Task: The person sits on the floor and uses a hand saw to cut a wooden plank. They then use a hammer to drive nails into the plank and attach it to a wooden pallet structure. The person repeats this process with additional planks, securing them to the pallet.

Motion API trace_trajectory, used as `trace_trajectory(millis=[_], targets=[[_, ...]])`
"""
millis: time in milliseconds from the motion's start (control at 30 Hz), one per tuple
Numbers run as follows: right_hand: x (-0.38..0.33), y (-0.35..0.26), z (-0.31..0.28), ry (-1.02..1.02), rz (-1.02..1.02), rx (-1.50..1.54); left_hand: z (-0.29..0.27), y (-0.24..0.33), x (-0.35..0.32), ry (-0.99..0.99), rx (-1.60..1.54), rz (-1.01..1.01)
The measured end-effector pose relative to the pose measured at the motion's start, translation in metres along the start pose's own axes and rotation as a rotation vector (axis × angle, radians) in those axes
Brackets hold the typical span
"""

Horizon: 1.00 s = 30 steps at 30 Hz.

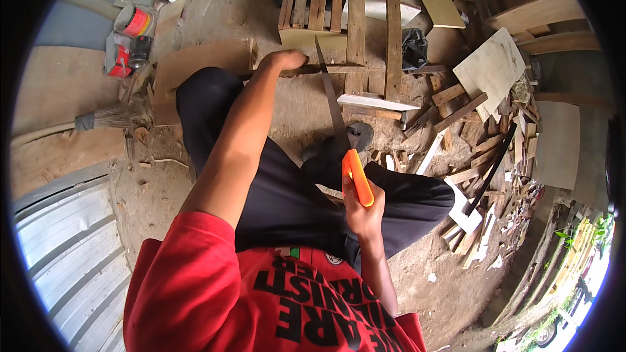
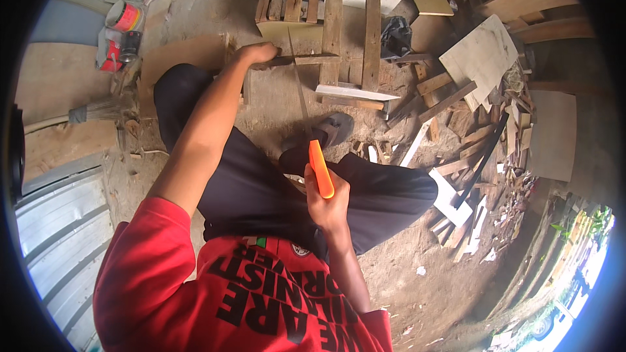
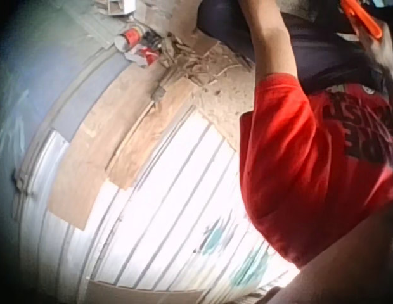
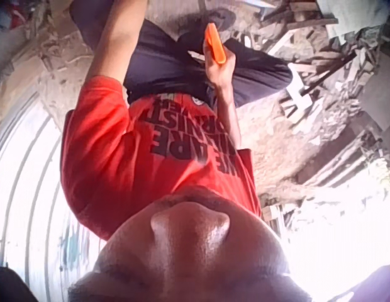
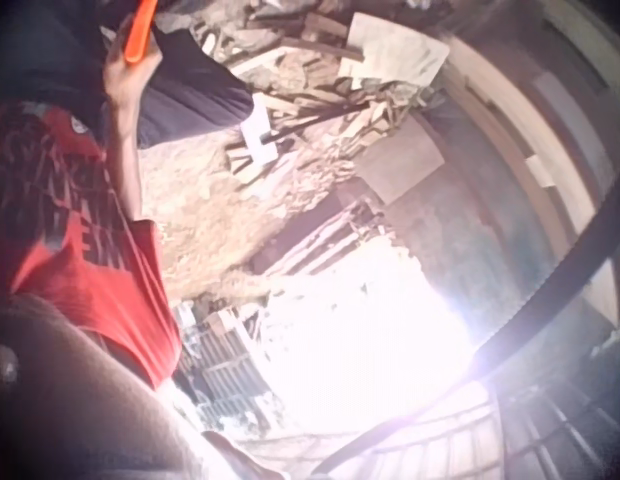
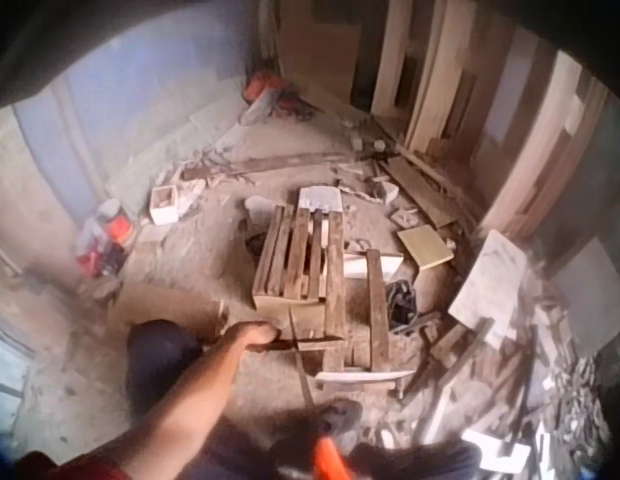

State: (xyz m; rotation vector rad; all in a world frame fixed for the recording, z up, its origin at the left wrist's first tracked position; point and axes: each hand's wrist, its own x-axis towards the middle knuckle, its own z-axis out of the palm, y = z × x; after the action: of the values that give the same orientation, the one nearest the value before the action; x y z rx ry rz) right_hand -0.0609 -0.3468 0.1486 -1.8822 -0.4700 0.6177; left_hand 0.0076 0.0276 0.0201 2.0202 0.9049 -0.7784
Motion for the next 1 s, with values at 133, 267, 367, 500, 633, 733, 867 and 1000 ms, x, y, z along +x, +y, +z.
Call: trace_trajectory(millis=[133,267,367,500,633,733,867,1000], targets=[[0.006,0.002,0.005,-0.019,0.065,0.002,-0.008,-0.003,0.001,-0.045,-0.036,0.067],[0.017,-0.006,0.011,-0.018,0.034,-0.055,-0.007,-0.011,0.010,0.404,0.113,0.343],[0.015,-0.003,0.012,-0.008,0.049,-0.021,-0.004,-0.011,0.008,0.240,0.118,0.337],[0.013,0.009,0.005,-0.027,0.086,0.038,0.009,0.006,-0.024,0.274,0.376,0.291],[0.014,0.018,0.003,-0.073,0.141,0.050,0.020,0.013,-0.032,0.443,0.424,0.184],[0.010,0.006,0.003,-0.063,0.130,0.040,0.020,0.020,-0.034,0.465,0.398,0.122],[-0.012,0.007,0.004,-0.001,-0.034,-0.008,0.019,0.011,-0.020,0.475,0.370,0.128],[-0.003,0.005,0.008,0.025,-0.057,-0.040,0.019,0.016,-0.031,0.513,0.370,0.130]])
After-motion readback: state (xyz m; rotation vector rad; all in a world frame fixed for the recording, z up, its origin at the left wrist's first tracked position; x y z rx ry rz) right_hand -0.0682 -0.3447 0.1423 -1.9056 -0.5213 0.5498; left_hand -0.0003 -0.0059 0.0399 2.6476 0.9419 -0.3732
